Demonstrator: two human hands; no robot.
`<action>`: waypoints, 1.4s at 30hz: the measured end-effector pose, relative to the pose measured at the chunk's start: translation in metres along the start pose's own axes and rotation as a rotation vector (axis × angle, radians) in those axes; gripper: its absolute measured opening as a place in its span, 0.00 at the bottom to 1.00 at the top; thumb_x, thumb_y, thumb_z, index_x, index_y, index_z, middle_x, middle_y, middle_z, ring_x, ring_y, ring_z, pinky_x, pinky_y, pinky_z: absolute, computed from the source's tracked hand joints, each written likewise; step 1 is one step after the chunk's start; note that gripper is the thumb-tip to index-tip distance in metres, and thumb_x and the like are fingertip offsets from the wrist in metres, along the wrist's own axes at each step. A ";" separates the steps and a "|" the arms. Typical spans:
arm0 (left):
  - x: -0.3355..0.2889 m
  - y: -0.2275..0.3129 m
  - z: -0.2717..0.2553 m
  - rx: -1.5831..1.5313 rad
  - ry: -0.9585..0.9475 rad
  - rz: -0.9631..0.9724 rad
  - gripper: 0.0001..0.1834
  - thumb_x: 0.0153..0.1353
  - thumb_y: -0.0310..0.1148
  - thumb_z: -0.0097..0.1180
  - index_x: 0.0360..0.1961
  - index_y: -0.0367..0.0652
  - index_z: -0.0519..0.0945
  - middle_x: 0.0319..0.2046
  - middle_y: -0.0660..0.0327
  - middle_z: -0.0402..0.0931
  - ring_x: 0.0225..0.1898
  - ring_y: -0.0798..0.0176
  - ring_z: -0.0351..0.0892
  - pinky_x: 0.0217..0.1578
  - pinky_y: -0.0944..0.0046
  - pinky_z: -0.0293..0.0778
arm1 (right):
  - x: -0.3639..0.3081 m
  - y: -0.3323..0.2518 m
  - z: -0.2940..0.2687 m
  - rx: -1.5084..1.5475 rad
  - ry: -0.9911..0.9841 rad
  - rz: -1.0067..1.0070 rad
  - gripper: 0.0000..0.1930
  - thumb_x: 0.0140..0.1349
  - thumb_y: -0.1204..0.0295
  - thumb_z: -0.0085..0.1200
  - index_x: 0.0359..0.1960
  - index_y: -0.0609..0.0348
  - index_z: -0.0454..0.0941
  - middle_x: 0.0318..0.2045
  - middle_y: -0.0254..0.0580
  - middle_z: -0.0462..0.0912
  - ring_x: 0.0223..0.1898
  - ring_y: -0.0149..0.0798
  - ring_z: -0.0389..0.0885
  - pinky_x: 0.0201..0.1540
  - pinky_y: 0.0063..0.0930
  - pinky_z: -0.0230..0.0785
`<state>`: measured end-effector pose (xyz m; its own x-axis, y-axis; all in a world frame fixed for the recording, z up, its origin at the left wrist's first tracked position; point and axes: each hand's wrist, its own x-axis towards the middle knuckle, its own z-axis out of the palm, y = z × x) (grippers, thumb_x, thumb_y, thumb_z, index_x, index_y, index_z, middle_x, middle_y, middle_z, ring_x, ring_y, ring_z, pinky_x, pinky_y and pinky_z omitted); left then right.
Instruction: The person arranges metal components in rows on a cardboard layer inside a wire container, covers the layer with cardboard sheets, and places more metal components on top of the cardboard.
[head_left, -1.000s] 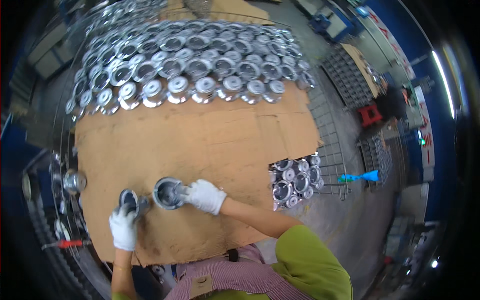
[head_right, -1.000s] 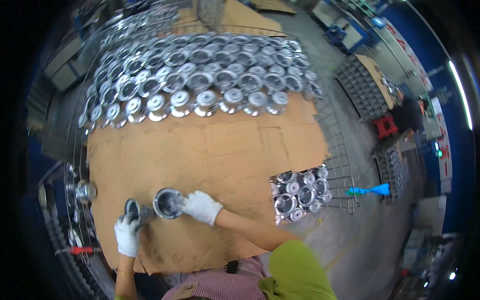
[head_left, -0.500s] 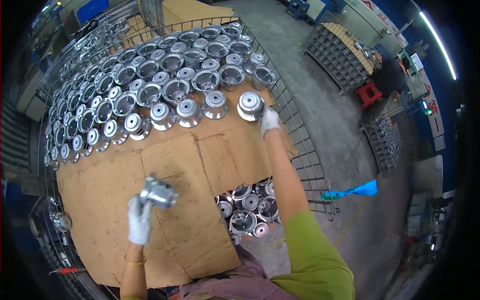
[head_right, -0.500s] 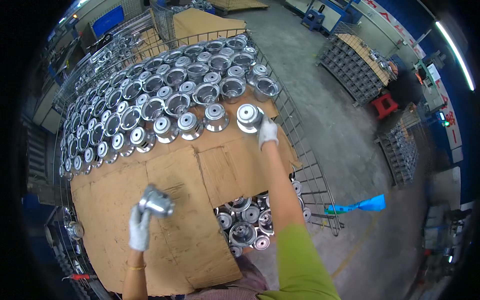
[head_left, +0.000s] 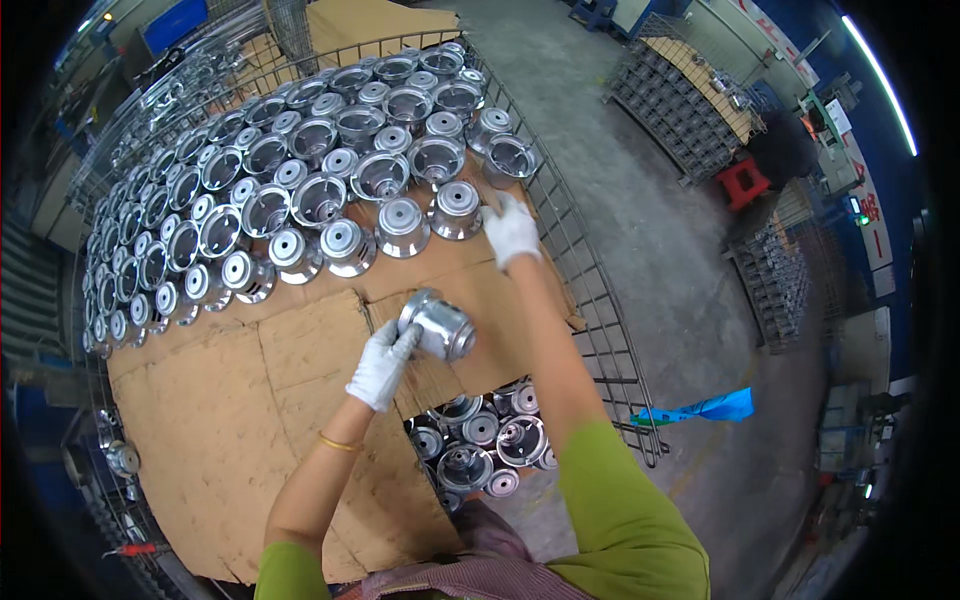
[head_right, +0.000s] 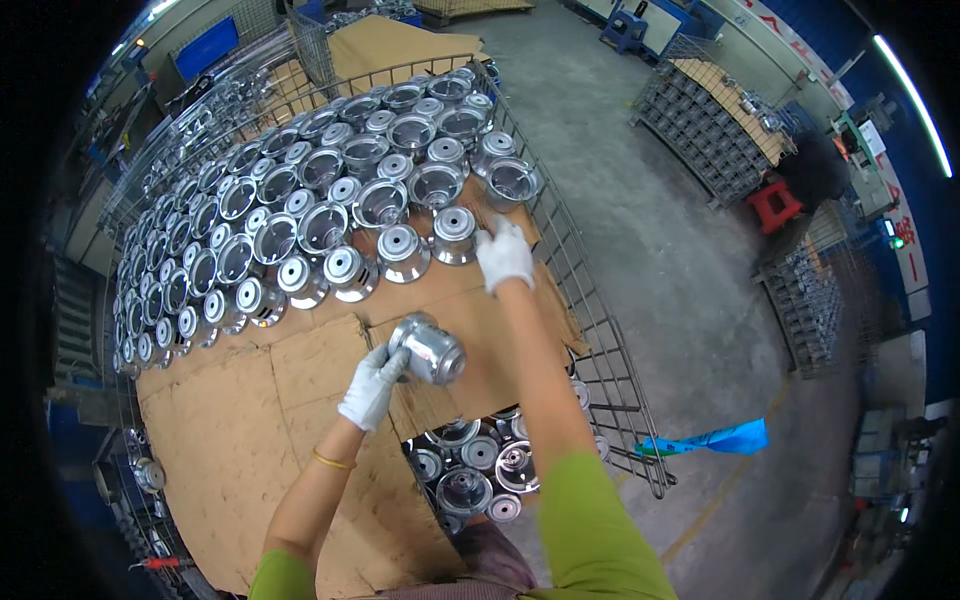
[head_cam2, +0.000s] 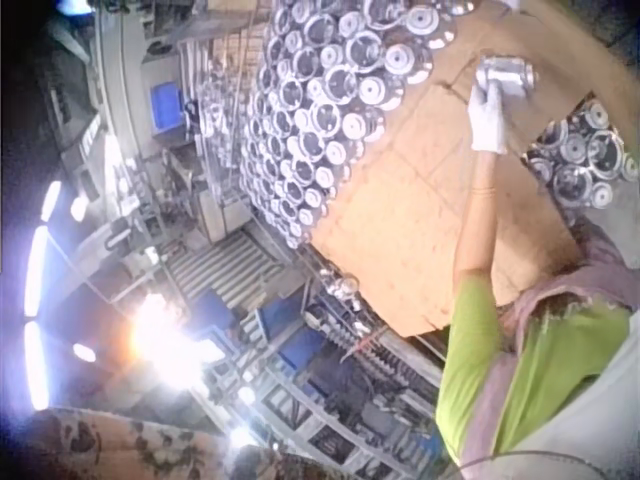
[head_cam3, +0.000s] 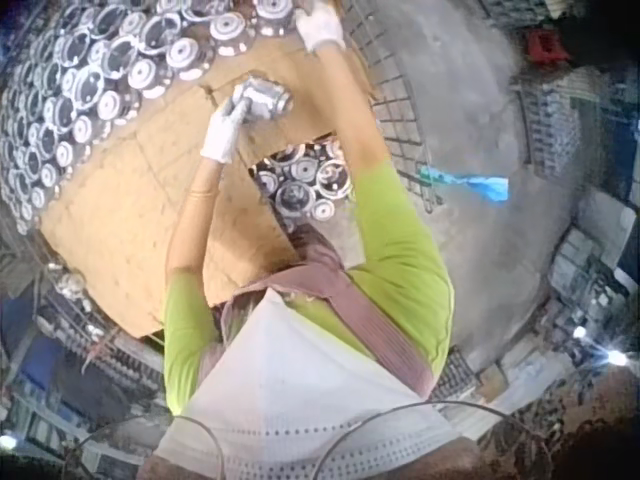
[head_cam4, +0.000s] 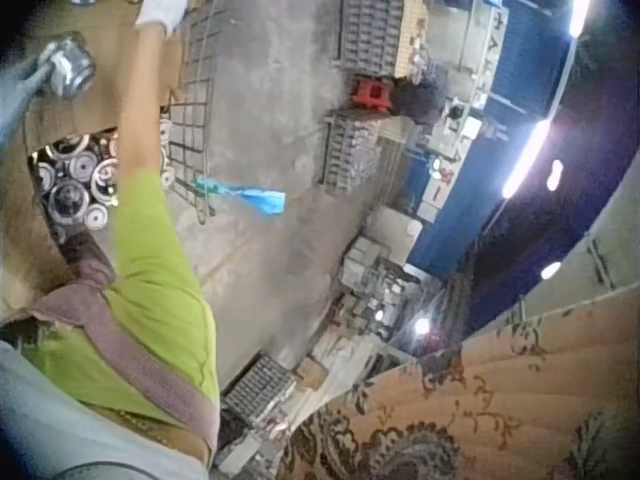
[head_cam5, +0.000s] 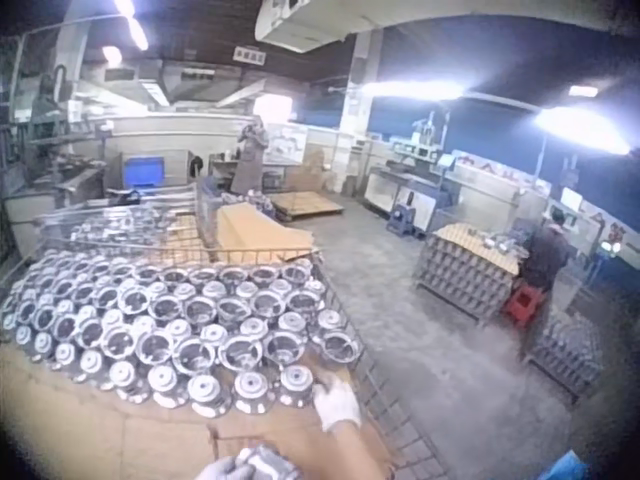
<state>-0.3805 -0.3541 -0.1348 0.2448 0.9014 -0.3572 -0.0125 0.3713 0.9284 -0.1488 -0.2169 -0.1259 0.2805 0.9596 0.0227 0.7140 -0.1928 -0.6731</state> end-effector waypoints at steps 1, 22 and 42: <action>0.008 0.004 0.003 -0.003 0.005 0.001 0.16 0.66 0.38 0.51 0.46 0.36 0.75 0.35 0.64 0.76 0.36 0.72 0.71 0.36 0.70 0.71 | -0.020 -0.010 -0.017 0.089 -0.023 0.013 0.27 0.57 0.63 0.56 0.57 0.60 0.69 0.56 0.57 0.72 0.58 0.51 0.70 0.59 0.37 0.63; -0.039 -0.011 0.007 0.497 0.116 0.177 0.28 0.58 0.42 0.60 0.53 0.33 0.70 0.46 0.45 0.73 0.48 0.47 0.74 0.48 0.56 0.72 | 0.029 0.049 -0.025 0.043 0.241 0.172 0.41 0.37 0.62 0.69 0.54 0.69 0.67 0.50 0.61 0.75 0.53 0.54 0.75 0.55 0.37 0.68; -0.069 -0.036 -0.007 0.981 0.112 0.450 0.25 0.54 0.41 0.62 0.51 0.42 0.72 0.50 0.54 0.71 0.49 0.47 0.71 0.49 0.50 0.68 | 0.090 0.019 0.010 -0.755 0.160 -0.368 0.14 0.55 0.65 0.52 0.43 0.47 0.81 0.37 0.46 0.83 0.47 0.45 0.77 0.60 0.42 0.56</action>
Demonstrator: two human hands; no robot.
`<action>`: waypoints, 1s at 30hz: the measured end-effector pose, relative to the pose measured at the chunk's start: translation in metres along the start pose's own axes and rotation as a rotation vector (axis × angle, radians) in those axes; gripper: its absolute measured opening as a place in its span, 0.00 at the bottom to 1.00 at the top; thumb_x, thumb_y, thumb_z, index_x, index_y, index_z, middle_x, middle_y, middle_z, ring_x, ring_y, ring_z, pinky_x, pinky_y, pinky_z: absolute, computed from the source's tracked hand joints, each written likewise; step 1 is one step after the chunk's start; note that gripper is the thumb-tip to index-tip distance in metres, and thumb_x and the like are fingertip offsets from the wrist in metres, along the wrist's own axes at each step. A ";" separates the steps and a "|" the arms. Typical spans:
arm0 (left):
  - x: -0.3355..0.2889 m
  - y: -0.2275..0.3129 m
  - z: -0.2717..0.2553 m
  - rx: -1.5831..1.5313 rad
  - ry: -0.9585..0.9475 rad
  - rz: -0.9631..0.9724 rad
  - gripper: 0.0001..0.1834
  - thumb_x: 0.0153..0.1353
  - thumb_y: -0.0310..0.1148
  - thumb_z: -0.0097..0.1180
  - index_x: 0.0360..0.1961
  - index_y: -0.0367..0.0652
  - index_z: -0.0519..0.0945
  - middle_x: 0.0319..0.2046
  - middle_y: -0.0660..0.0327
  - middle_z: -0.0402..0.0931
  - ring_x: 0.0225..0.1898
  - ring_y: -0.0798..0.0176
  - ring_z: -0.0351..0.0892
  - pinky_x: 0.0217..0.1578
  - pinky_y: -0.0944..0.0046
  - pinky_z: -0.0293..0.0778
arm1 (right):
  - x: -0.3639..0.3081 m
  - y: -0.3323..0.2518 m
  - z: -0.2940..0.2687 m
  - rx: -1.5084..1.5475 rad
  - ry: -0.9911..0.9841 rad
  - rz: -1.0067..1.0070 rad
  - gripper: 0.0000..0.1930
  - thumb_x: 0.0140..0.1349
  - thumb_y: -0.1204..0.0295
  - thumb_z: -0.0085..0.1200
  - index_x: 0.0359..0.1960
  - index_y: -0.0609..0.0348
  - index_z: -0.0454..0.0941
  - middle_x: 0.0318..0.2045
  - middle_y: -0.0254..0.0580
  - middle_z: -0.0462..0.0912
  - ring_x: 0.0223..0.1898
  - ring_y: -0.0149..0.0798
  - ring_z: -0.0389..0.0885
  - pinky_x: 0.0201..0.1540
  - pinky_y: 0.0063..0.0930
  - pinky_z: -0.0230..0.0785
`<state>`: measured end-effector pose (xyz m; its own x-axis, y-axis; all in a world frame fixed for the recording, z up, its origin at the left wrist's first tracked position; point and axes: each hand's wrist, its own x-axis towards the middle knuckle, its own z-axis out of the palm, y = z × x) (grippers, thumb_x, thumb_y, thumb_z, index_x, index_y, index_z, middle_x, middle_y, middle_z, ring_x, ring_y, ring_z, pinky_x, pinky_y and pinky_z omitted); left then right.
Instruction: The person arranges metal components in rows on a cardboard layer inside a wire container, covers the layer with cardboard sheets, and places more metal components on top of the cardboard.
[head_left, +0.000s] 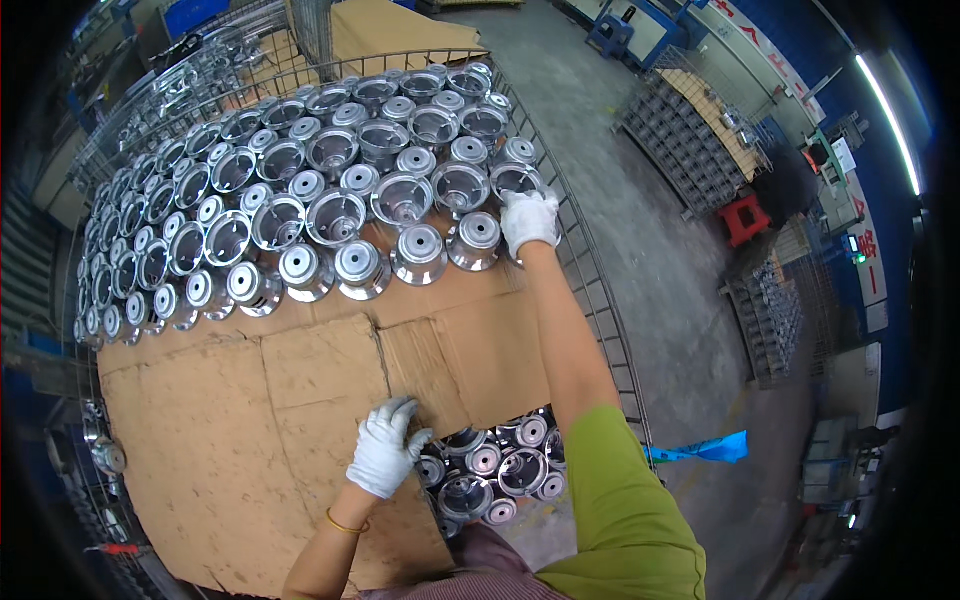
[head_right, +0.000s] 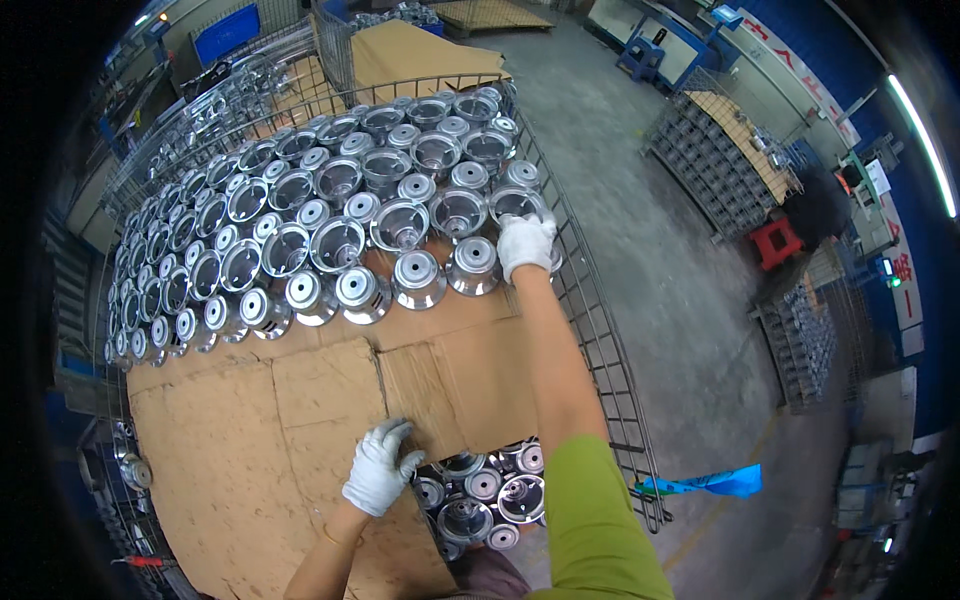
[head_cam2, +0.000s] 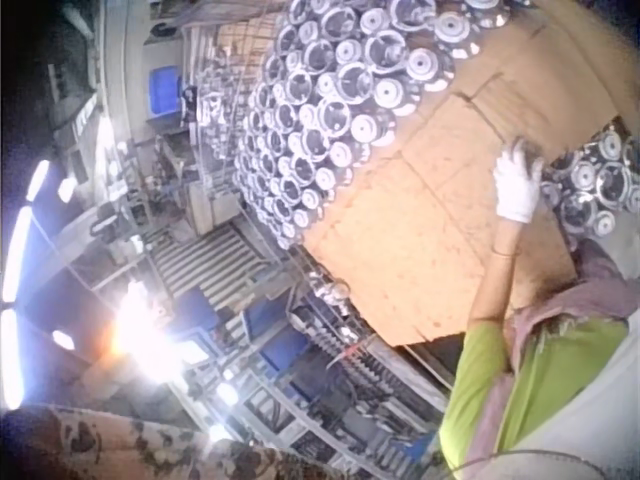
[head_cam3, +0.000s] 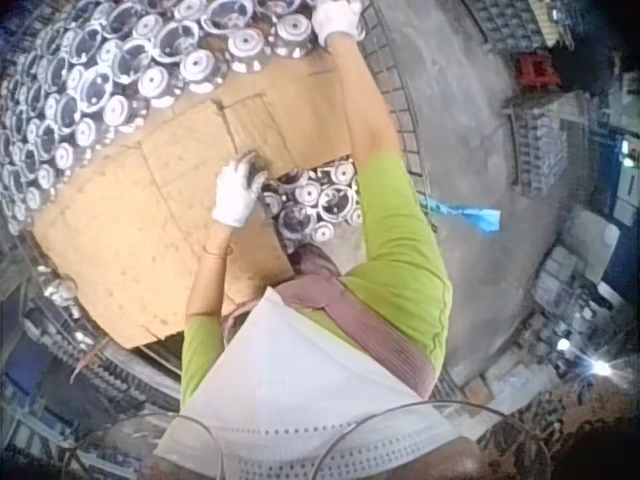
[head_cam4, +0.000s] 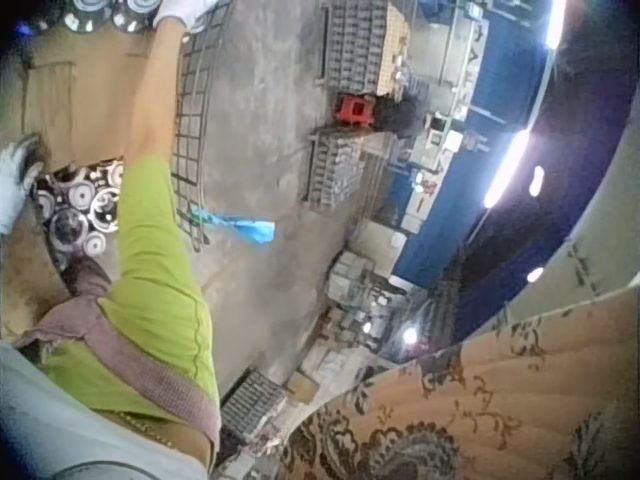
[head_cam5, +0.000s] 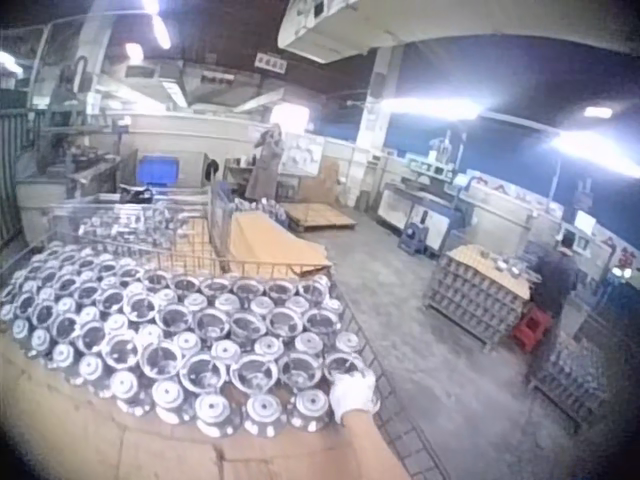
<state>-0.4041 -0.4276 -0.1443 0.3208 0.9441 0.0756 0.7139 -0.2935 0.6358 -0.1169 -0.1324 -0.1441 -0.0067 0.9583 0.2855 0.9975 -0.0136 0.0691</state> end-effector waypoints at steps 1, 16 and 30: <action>-0.001 -0.003 -0.001 0.007 -0.013 -0.018 0.25 0.54 0.42 0.62 0.51 0.43 0.72 0.50 0.54 0.71 0.50 0.48 0.71 0.49 0.50 0.68 | 0.001 -0.006 -0.004 0.011 -0.005 -0.005 0.14 0.55 0.65 0.52 0.43 0.47 0.81 0.37 0.46 0.83 0.47 0.45 0.77 0.60 0.42 0.56; 0.007 0.006 -0.001 0.121 -0.024 0.025 0.25 0.50 0.37 0.64 0.49 0.43 0.73 0.48 0.55 0.72 0.48 0.47 0.70 0.47 0.51 0.68 | -0.069 0.013 -0.064 0.551 0.313 0.284 0.25 0.47 0.71 0.62 0.49 0.62 0.76 0.49 0.51 0.78 0.49 0.51 0.77 0.54 0.37 0.68; 0.003 0.003 0.001 0.151 -0.028 0.079 0.26 0.51 0.41 0.63 0.50 0.45 0.71 0.50 0.57 0.69 0.51 0.51 0.69 0.46 0.51 0.67 | -0.078 0.018 0.025 0.982 0.240 0.603 0.39 0.40 0.71 0.70 0.57 0.70 0.65 0.51 0.62 0.73 0.53 0.54 0.73 0.56 0.39 0.65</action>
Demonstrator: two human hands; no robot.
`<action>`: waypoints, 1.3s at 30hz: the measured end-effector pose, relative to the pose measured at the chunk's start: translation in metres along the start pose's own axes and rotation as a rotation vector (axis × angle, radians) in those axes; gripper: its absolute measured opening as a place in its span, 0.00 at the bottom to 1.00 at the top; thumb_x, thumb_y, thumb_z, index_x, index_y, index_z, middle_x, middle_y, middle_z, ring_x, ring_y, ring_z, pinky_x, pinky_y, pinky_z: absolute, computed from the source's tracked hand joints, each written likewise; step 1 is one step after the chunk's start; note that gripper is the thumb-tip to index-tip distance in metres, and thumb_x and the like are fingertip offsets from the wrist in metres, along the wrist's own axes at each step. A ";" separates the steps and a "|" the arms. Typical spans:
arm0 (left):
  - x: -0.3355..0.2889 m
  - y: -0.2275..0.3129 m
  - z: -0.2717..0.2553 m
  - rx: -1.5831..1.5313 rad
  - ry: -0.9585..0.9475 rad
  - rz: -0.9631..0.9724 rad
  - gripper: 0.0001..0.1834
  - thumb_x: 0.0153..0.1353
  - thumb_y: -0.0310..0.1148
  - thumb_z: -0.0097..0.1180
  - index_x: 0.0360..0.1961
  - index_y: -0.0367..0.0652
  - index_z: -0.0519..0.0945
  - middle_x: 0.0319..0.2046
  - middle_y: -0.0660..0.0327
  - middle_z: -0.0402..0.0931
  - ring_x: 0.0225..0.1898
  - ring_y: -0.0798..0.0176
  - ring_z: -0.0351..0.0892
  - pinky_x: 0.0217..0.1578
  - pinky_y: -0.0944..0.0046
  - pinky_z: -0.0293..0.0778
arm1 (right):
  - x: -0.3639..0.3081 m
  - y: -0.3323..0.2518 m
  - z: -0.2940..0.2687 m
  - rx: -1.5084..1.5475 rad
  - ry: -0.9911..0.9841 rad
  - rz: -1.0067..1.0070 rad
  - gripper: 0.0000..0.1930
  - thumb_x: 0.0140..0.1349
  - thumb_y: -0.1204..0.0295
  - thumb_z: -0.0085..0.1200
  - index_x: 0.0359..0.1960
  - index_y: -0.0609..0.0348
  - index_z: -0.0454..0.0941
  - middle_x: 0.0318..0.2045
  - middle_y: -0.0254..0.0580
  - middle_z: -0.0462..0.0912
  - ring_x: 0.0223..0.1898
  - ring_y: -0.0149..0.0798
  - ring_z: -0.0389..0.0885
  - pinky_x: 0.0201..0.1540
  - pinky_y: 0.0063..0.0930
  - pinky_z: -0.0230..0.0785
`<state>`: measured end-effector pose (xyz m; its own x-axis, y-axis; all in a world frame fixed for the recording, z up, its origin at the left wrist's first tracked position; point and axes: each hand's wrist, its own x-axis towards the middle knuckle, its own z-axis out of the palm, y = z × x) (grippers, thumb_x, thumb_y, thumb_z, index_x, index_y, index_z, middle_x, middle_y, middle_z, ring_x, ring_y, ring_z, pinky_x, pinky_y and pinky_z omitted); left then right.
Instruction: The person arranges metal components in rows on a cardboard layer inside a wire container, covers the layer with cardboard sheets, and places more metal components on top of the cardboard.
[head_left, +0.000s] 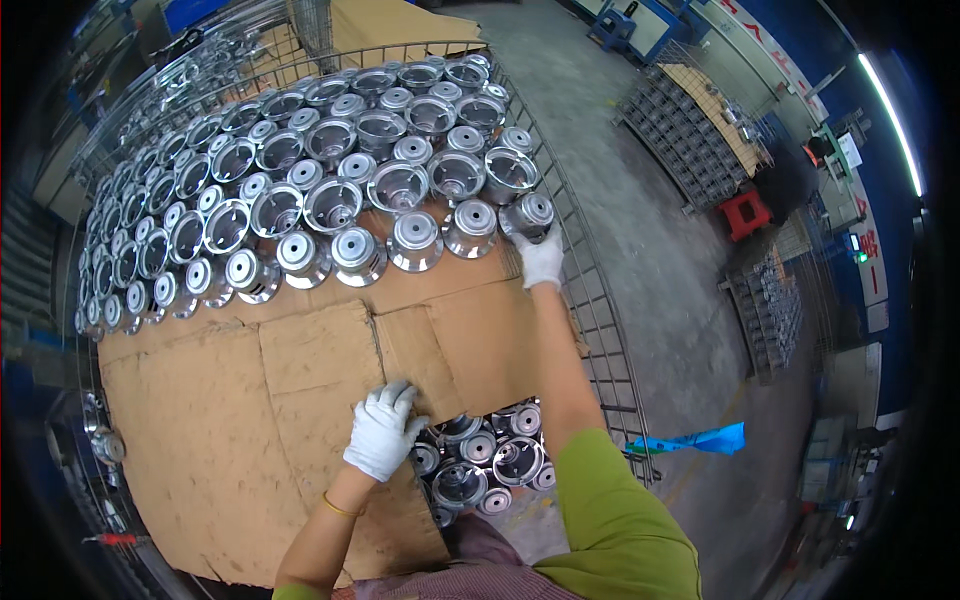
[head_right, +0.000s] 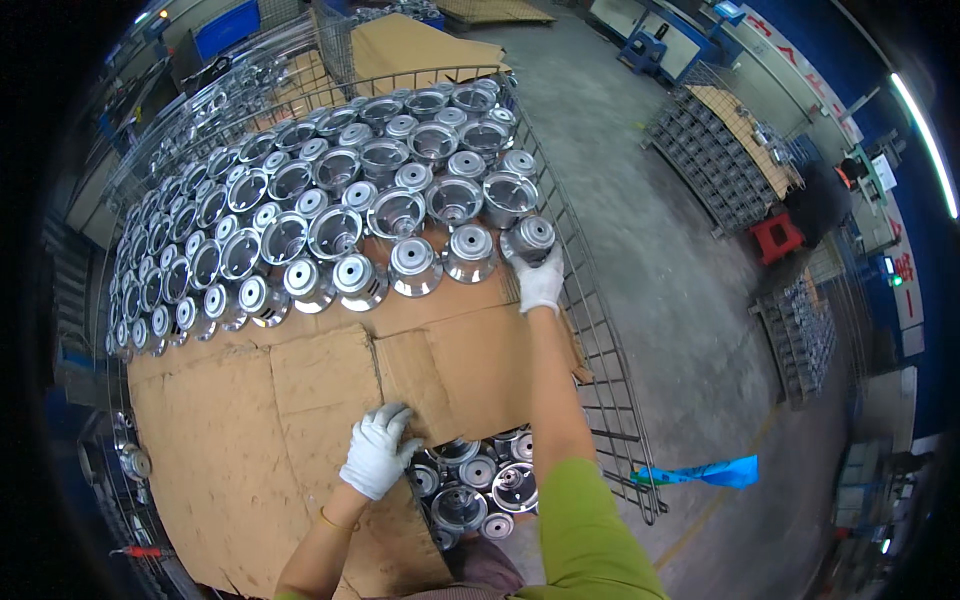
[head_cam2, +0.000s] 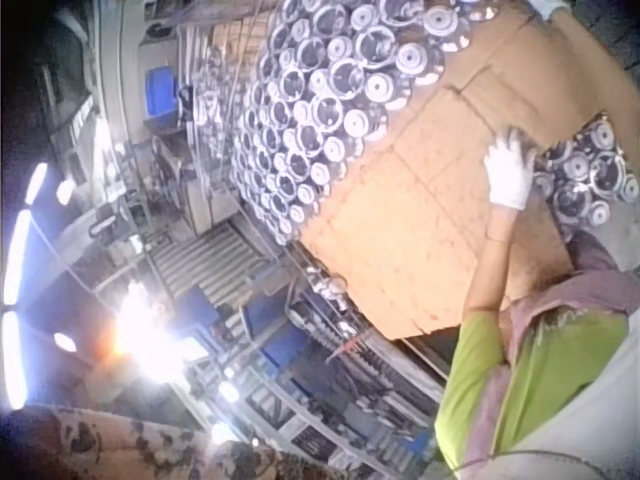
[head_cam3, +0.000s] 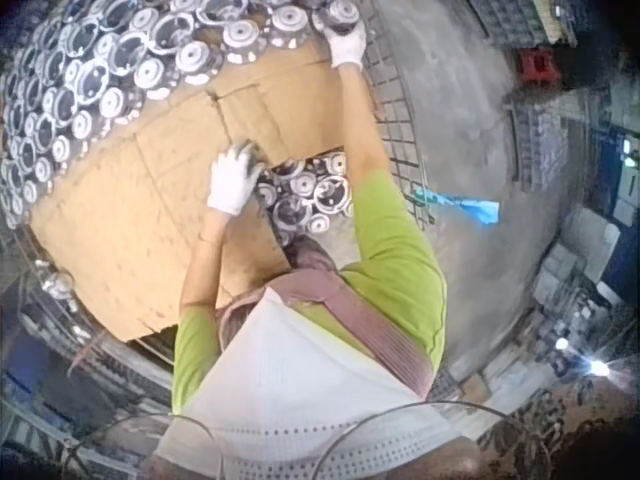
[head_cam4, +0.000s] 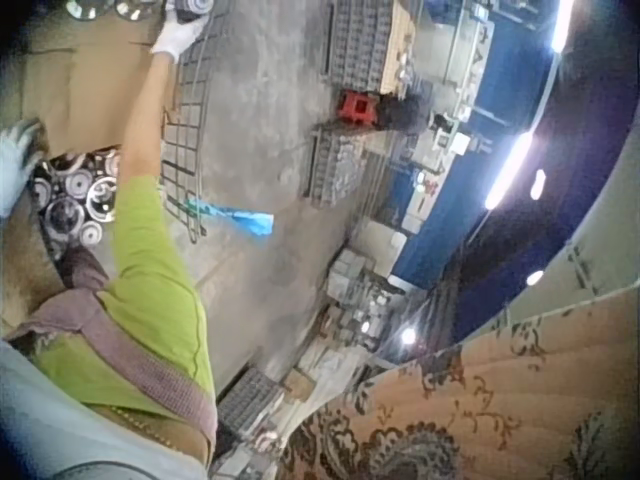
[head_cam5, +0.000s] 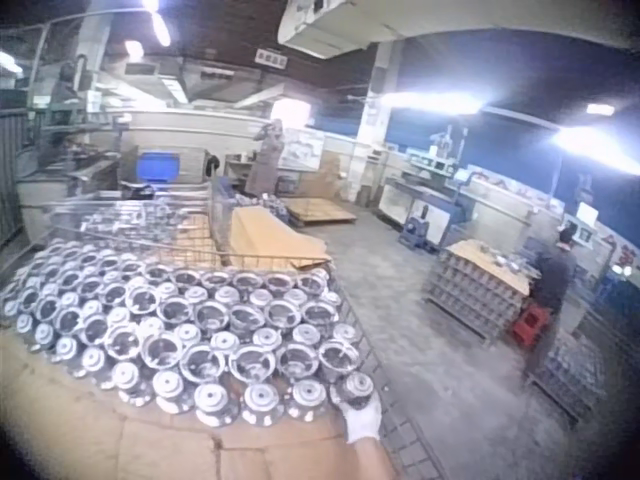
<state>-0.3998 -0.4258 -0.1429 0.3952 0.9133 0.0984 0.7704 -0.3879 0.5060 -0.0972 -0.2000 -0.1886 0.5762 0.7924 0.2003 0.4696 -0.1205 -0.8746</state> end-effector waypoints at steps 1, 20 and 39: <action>0.001 0.000 -0.002 -0.018 -0.009 0.001 0.26 0.51 0.41 0.63 0.50 0.45 0.71 0.50 0.58 0.69 0.51 0.51 0.69 0.46 0.51 0.67 | -0.001 0.001 -0.007 -0.002 -0.004 -0.006 0.39 0.40 0.71 0.70 0.57 0.70 0.65 0.51 0.62 0.73 0.53 0.54 0.73 0.56 0.39 0.65; 0.109 -0.082 -0.039 -0.059 -0.046 -0.095 0.18 0.63 0.45 0.48 0.44 0.44 0.79 0.43 0.51 0.78 0.47 0.47 0.74 0.48 0.51 0.70 | -0.086 -0.075 0.054 -0.297 -1.063 -0.472 0.18 0.59 0.61 0.55 0.48 0.55 0.79 0.43 0.47 0.82 0.47 0.43 0.79 0.50 0.32 0.69; 0.063 -0.117 -0.106 0.016 0.049 -0.033 0.17 0.54 0.45 0.56 0.39 0.46 0.80 0.38 0.50 0.79 0.42 0.48 0.78 0.42 0.50 0.74 | -0.112 -0.068 0.018 0.022 -0.916 -0.011 0.15 0.61 0.71 0.54 0.48 0.66 0.78 0.40 0.39 0.81 0.38 0.28 0.76 0.43 0.21 0.69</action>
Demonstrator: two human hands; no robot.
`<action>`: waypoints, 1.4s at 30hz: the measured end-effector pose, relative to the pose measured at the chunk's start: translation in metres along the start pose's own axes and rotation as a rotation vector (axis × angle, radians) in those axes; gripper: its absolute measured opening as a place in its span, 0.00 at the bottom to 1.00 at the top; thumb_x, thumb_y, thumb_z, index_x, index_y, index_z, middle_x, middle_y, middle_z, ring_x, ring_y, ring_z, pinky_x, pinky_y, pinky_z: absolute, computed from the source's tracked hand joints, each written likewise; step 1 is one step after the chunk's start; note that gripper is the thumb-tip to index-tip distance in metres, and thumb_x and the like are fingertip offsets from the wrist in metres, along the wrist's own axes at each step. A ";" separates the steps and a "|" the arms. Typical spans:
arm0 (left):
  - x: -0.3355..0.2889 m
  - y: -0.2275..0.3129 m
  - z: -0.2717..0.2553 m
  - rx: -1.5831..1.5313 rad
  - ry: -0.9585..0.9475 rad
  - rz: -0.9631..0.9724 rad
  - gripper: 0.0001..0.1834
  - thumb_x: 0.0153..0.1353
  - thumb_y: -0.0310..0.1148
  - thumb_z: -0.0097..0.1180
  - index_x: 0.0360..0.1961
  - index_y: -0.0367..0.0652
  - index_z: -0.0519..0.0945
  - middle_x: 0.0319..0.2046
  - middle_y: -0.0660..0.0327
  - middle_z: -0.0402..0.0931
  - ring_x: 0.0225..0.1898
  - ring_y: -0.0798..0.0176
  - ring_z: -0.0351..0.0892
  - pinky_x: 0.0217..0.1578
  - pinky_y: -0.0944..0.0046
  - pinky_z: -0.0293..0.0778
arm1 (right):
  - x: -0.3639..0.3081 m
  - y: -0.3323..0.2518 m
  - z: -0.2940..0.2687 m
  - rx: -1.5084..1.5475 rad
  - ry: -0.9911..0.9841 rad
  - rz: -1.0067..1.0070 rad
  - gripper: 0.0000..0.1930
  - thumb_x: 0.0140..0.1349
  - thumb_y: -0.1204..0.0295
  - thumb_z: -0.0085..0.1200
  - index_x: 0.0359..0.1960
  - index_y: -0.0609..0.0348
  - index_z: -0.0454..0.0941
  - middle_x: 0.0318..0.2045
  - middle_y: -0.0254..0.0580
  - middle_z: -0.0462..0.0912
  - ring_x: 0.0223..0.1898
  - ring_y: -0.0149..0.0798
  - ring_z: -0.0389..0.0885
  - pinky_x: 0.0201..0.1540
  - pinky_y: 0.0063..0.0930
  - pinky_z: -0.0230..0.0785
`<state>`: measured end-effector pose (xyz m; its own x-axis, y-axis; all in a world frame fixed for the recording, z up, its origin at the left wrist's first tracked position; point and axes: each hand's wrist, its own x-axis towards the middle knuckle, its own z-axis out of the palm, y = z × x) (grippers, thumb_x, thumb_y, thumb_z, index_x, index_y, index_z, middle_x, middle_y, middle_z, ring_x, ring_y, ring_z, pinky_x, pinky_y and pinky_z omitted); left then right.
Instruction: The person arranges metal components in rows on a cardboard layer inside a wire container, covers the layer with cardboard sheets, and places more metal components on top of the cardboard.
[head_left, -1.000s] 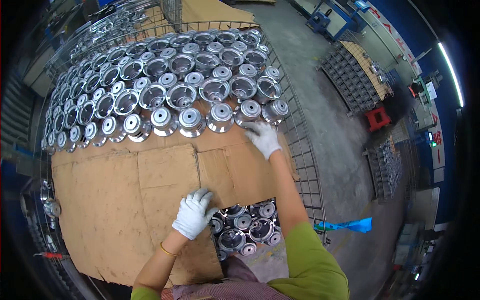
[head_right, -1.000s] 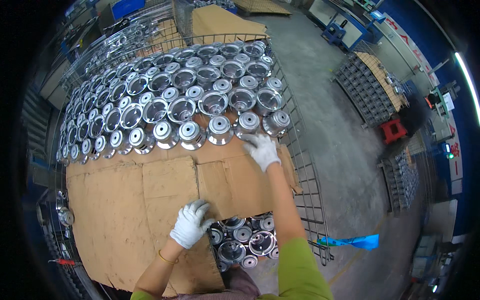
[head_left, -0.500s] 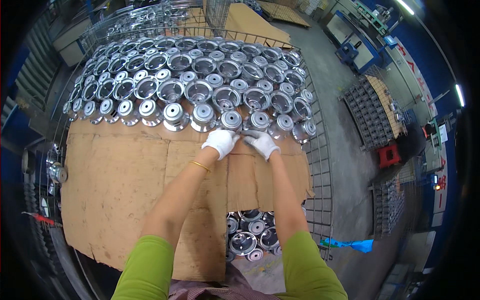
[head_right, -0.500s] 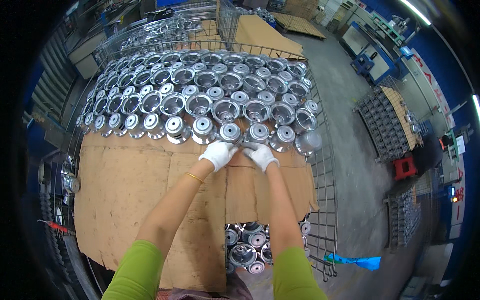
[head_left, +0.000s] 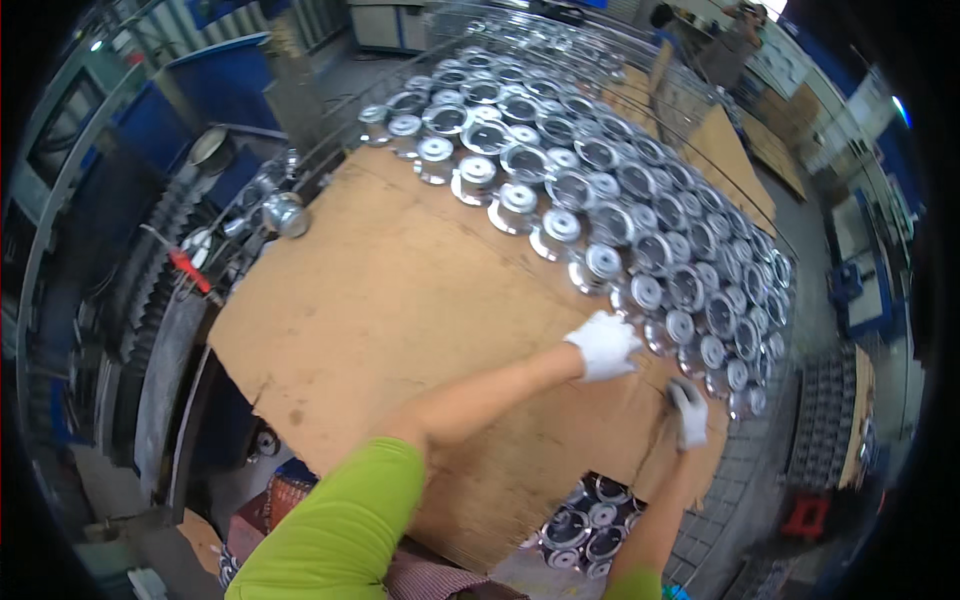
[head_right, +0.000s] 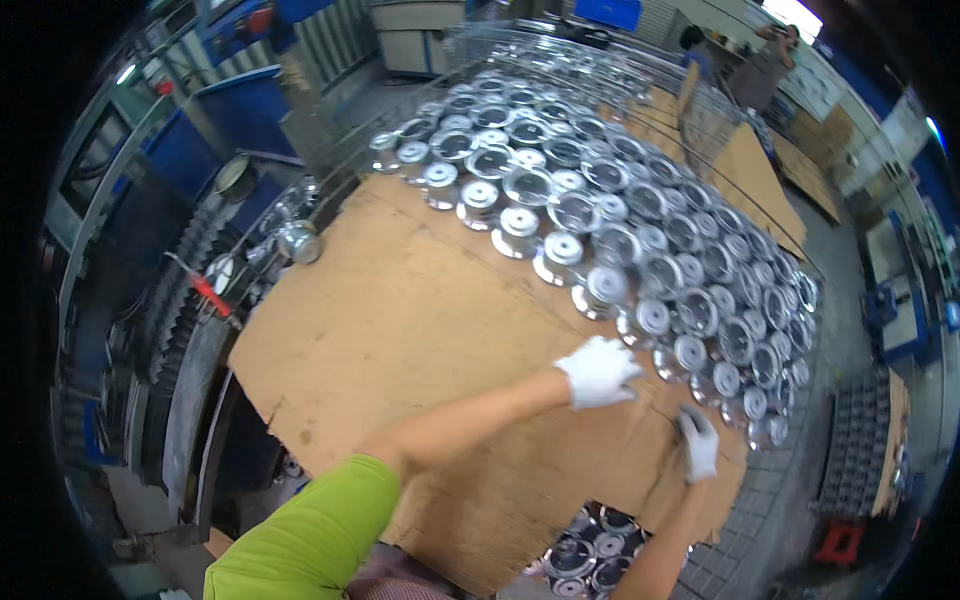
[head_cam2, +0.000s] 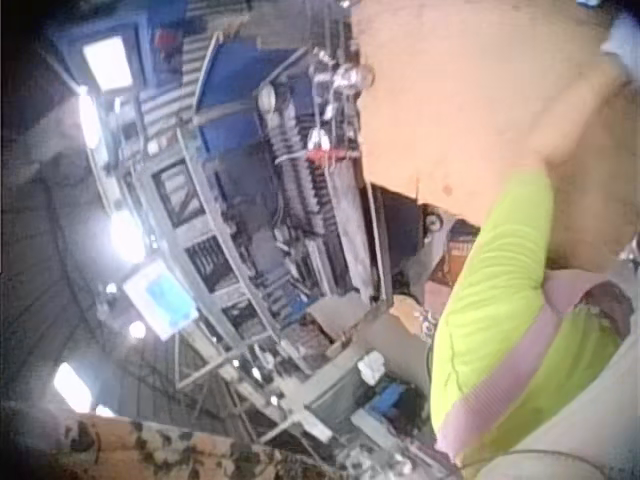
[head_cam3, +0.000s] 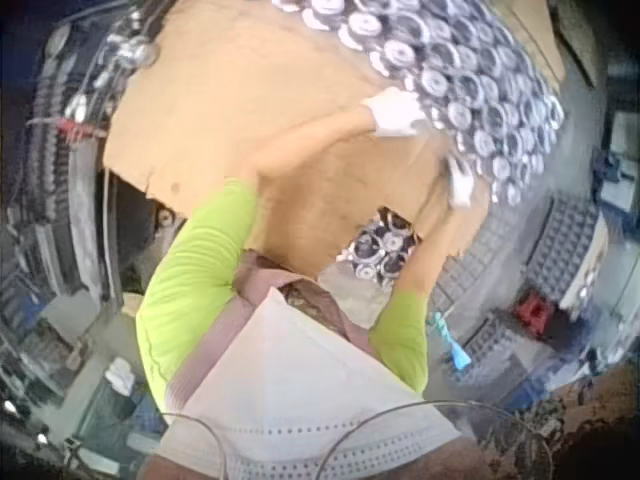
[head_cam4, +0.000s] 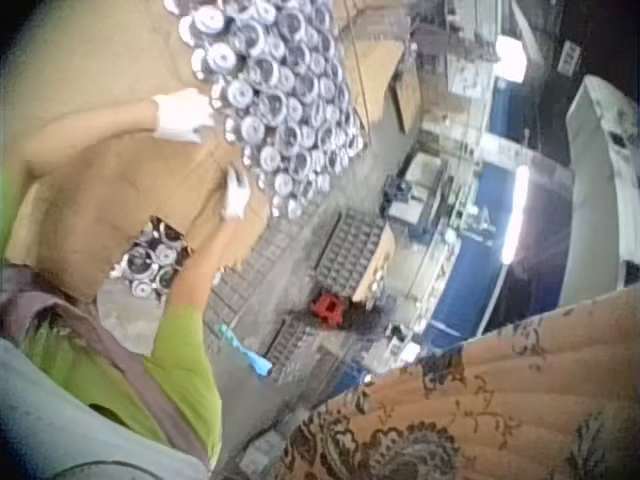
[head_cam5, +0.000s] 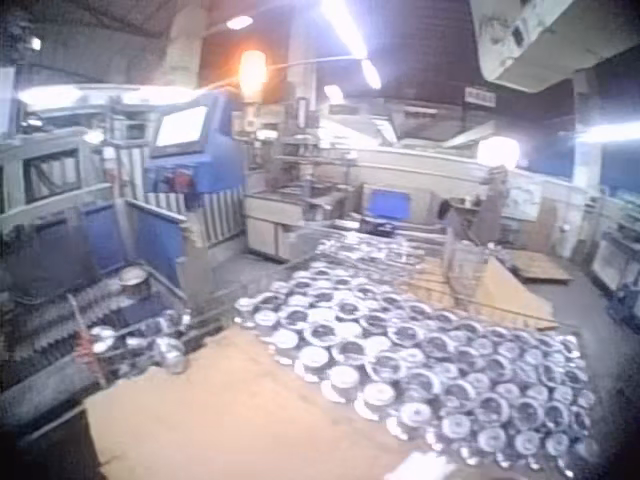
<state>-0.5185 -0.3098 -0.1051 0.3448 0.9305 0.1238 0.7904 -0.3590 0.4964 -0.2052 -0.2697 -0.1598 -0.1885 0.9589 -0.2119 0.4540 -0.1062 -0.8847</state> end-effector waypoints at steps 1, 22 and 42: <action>-0.031 -0.019 -0.027 0.015 0.008 -0.024 0.17 0.52 0.44 0.58 0.38 0.45 0.81 0.36 0.51 0.79 0.41 0.48 0.78 0.41 0.50 0.75 | -0.020 -0.007 0.002 0.037 0.043 0.012 0.15 0.61 0.71 0.54 0.47 0.66 0.78 0.38 0.38 0.81 0.37 0.28 0.76 0.41 0.21 0.69; -0.476 -0.446 -0.172 -0.752 1.211 -1.214 0.17 0.57 0.40 0.54 0.46 0.45 0.77 0.46 0.58 0.76 0.41 0.57 0.74 0.39 0.54 0.72 | -0.105 -0.134 0.111 -0.409 0.114 -0.142 0.13 0.60 0.65 0.55 0.42 0.58 0.82 0.42 0.47 0.83 0.45 0.44 0.81 0.49 0.30 0.71; -0.096 0.163 0.082 -0.954 0.114 -0.073 0.49 0.39 0.27 0.72 0.63 0.42 0.58 0.57 0.51 0.64 0.55 0.57 0.69 0.53 0.60 0.71 | -0.198 -0.059 0.036 0.891 -0.057 -0.016 0.34 0.43 0.74 0.70 0.55 0.59 0.69 0.48 0.36 0.77 0.49 0.30 0.75 0.54 0.27 0.68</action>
<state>-0.3820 -0.4639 -0.1065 0.2199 0.9678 0.1224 0.0461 -0.1356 0.9897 -0.2262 -0.4628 -0.0807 -0.2431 0.9500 -0.1960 -0.3898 -0.2807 -0.8771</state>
